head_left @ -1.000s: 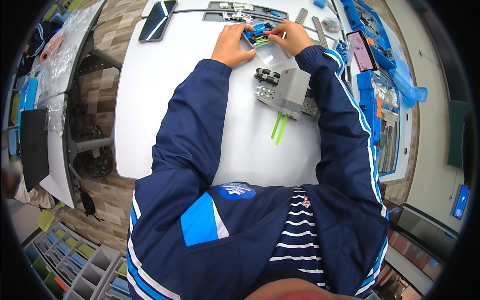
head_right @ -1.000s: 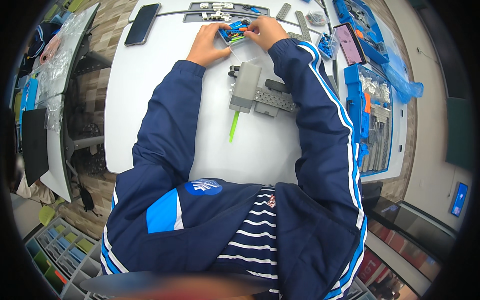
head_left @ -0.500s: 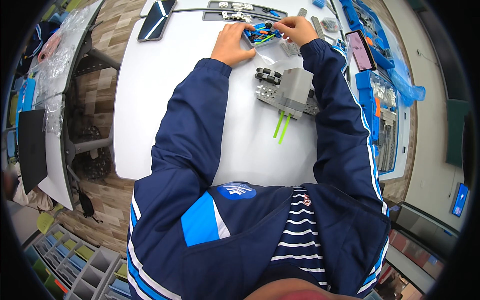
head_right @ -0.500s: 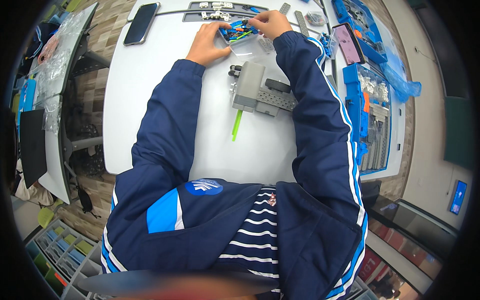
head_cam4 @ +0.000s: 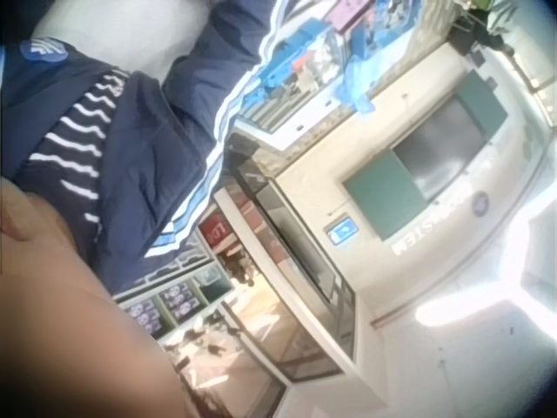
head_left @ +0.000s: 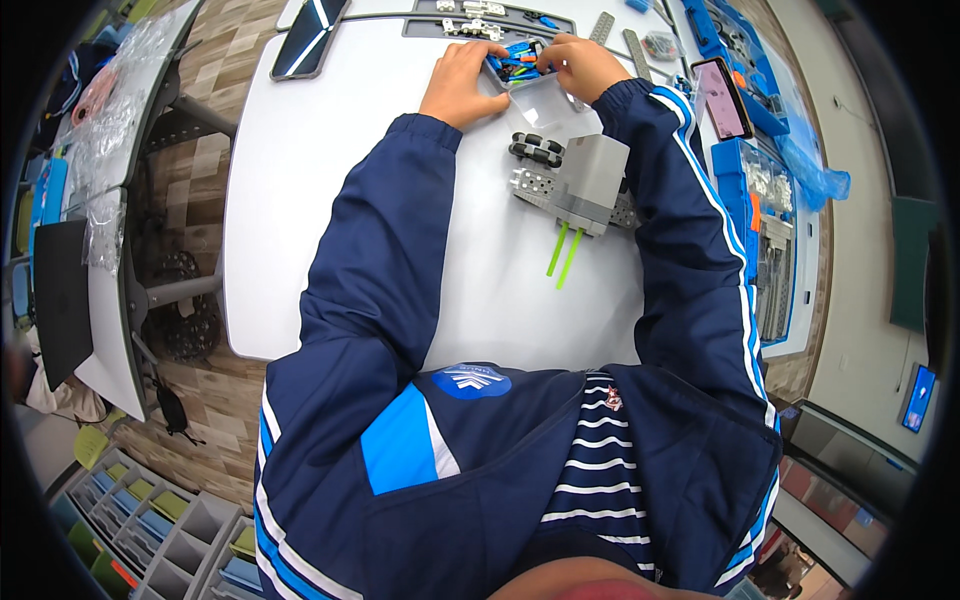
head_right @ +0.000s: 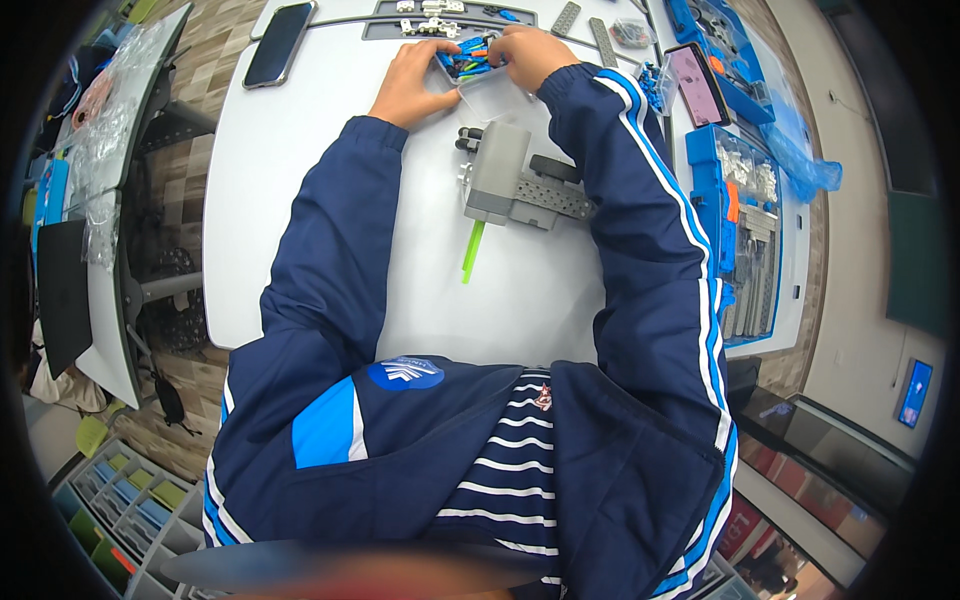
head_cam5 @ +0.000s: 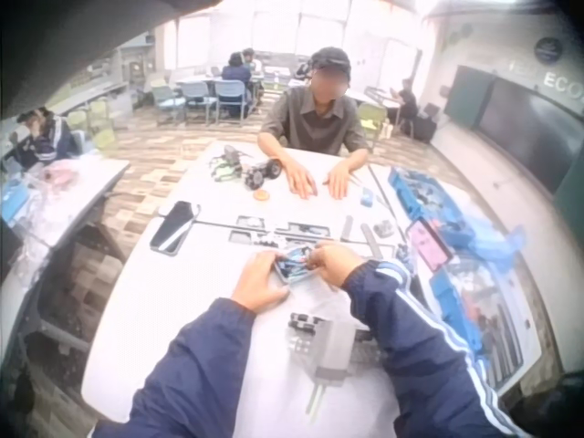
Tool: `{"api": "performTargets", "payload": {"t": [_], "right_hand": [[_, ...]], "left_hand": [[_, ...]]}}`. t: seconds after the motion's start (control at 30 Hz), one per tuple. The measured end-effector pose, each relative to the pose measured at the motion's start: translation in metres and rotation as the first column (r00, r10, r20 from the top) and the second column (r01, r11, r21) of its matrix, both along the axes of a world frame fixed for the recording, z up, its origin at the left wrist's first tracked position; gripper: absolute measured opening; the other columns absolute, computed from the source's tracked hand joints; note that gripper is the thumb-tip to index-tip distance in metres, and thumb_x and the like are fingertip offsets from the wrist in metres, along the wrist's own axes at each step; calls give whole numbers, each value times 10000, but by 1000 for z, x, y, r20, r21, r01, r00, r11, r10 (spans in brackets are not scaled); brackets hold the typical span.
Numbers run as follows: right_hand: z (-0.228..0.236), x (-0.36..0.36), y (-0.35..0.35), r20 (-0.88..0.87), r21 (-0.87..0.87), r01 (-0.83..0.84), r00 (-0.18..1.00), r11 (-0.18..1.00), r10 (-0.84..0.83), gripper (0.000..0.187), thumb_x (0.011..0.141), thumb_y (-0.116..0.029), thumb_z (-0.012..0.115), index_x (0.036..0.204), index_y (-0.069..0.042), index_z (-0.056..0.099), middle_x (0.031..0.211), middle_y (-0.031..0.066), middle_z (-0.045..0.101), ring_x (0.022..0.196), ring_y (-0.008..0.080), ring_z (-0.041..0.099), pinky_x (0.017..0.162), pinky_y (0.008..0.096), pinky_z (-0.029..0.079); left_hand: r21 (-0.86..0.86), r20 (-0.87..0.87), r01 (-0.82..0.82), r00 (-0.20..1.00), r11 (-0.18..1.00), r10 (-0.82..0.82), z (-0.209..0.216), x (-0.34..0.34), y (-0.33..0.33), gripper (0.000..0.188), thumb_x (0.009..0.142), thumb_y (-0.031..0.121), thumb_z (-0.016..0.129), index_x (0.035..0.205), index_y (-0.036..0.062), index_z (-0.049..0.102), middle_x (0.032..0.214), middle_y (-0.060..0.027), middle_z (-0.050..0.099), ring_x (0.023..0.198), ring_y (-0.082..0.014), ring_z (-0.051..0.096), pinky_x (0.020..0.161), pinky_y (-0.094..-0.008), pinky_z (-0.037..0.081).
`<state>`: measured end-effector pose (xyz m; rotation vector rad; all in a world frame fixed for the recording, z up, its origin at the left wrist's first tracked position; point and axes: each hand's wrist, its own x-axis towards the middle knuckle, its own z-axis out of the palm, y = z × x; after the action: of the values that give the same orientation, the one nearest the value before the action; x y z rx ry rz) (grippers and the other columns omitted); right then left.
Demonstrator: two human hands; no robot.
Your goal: The person assembles a small wheeled robot using gray and green plastic building blocks. They connect beams, attach wheels, and add a motor and control unit to the chassis. The person frequently references a smartphone on the table while assembling the components.
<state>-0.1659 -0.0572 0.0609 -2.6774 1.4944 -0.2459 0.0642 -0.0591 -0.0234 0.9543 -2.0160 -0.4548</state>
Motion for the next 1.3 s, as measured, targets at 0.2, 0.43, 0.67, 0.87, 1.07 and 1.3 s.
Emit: {"api": "performTargets", "payload": {"t": [0.2,0.43,0.67,0.87,1.07,1.3], "right_hand": [[2,-3,-5,-45,-37,-42,998,998,41,285,841,53,598,1026,-105,746,1005,111,646,942,334,670,836,419,542],[1,-9,-23,-67,28,-183,981,983,184,280,822,71,602,1022,-62,747,991,141,645,905,350,667,812,418,544],[14,1,-27,-229,161,-193,947,968,227,339,725,87,628,1006,-59,749,920,128,636,824,319,656,735,408,528],[17,6,-31,-269,217,-198,929,956,253,326,699,101,634,980,-46,710,956,133,637,870,345,658,747,431,533],[17,0,-13,-242,129,-242,933,962,267,330,738,31,626,1058,-29,677,1030,144,643,960,375,660,840,453,546],[12,-5,-8,-26,85,-290,956,953,293,297,772,-24,675,1067,-8,647,1031,142,608,926,338,649,822,428,546]], "left_hand": [[-1,19,-16,1000,1000,16,0,0,0,555,686,302,799,1198,166,634,1213,-42,642,1166,-277,530,1002,-394,409],[27,33,-25,999,999,24,1,0,1,553,686,300,798,1198,168,634,1211,-42,643,1172,-277,530,1005,-401,408],[-23,29,-19,999,1000,19,1,-1,1,572,683,267,807,1219,169,635,1182,-54,630,1140,-273,540,1011,-386,426],[1,45,-21,999,1000,21,3,0,3,579,686,256,810,1231,168,635,1195,-50,627,1133,-274,544,1021,-379,429],[2,46,-27,999,1000,27,3,-1,4,569,693,258,805,1229,167,638,1222,-42,635,1164,-273,539,1041,-387,411],[7,57,-33,998,999,32,3,-1,4,580,687,255,805,1234,167,635,1236,-42,635,1171,-274,537,1043,-387,411]]}}
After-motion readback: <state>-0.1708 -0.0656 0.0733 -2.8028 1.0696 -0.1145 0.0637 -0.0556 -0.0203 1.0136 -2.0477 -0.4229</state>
